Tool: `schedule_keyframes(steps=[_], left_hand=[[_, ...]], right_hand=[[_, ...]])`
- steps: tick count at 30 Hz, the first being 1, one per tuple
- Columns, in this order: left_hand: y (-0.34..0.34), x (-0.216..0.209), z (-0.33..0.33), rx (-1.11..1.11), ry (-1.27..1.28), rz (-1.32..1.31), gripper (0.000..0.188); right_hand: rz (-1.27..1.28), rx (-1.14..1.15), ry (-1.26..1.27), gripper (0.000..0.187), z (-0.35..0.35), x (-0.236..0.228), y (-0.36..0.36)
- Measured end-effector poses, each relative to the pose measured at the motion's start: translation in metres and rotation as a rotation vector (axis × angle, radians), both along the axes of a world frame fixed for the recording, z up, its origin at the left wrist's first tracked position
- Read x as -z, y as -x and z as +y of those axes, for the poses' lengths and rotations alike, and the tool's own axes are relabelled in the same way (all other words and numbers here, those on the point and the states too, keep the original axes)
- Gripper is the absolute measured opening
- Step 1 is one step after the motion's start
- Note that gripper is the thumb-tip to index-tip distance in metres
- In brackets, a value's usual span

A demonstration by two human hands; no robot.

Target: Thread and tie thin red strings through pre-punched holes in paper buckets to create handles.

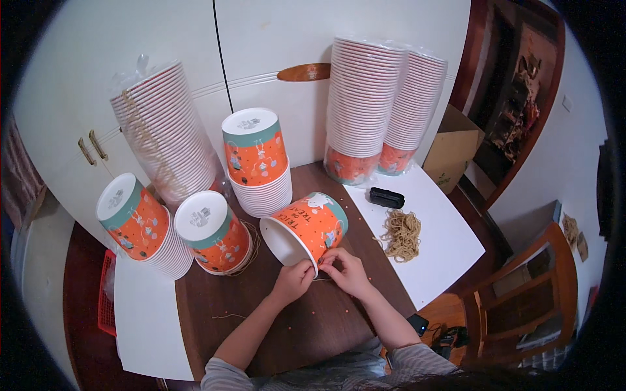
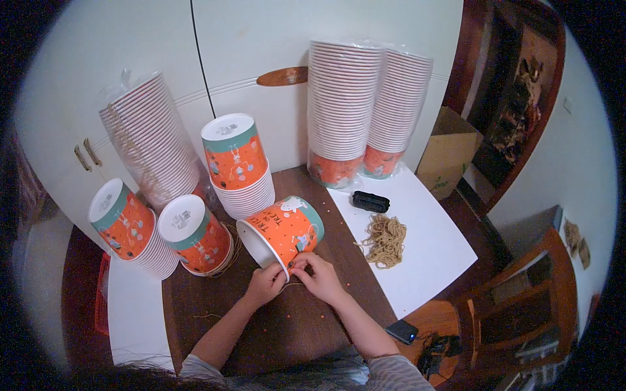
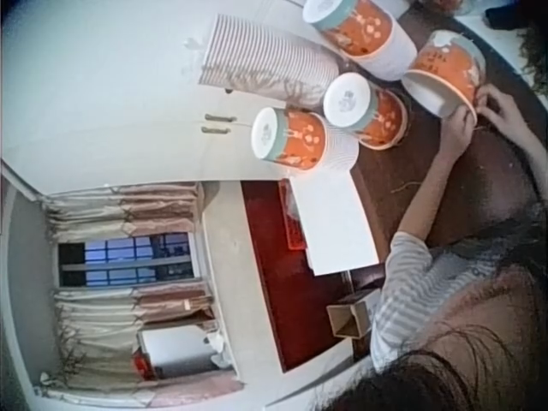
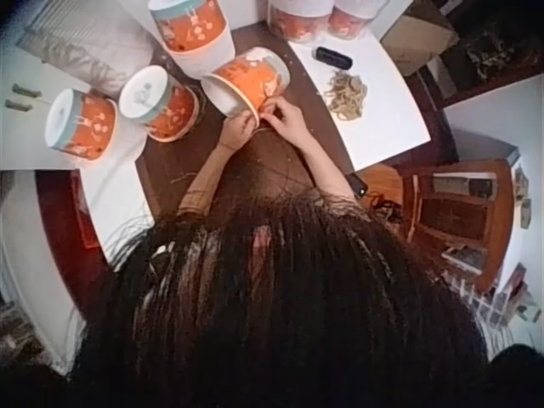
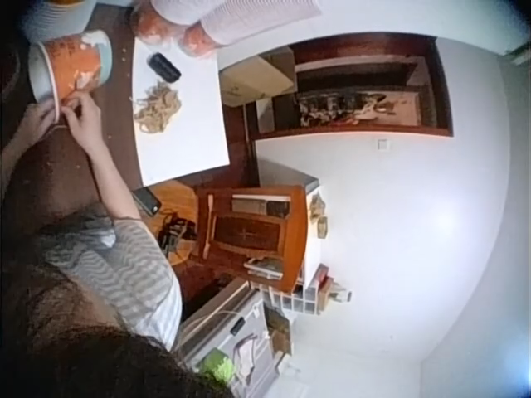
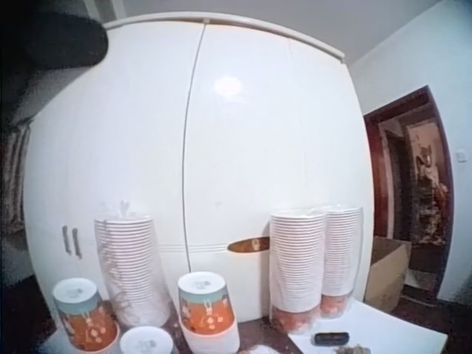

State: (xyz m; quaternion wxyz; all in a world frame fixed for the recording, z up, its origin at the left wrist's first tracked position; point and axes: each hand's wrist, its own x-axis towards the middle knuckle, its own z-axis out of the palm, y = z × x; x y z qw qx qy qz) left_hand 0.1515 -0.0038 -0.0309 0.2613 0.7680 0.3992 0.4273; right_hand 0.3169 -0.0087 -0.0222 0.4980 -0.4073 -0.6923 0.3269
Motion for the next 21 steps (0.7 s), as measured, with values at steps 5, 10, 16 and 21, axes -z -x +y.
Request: schedule_keyframes(steps=[5,10,16,21], left_hand=[[0.000,0.005,0.001,-0.010,-0.044,0.033,0.005],[-0.003,0.003,0.000,-0.018,0.030,-0.143,0.005],[0.001,0.016,0.007,-0.046,0.191,-0.261,0.006],[0.007,0.007,0.008,0.110,0.471,-0.660,0.009]], right_hand=[[0.030,-0.057,0.009,0.024,0.003,0.005,-0.001],[0.016,-0.073,-0.002,0.023,0.004,0.012,-0.001],[0.059,-0.136,0.151,0.027,0.002,0.009,-0.003],[-0.105,-0.074,0.020,0.038,-0.007,-0.002,0.007]])
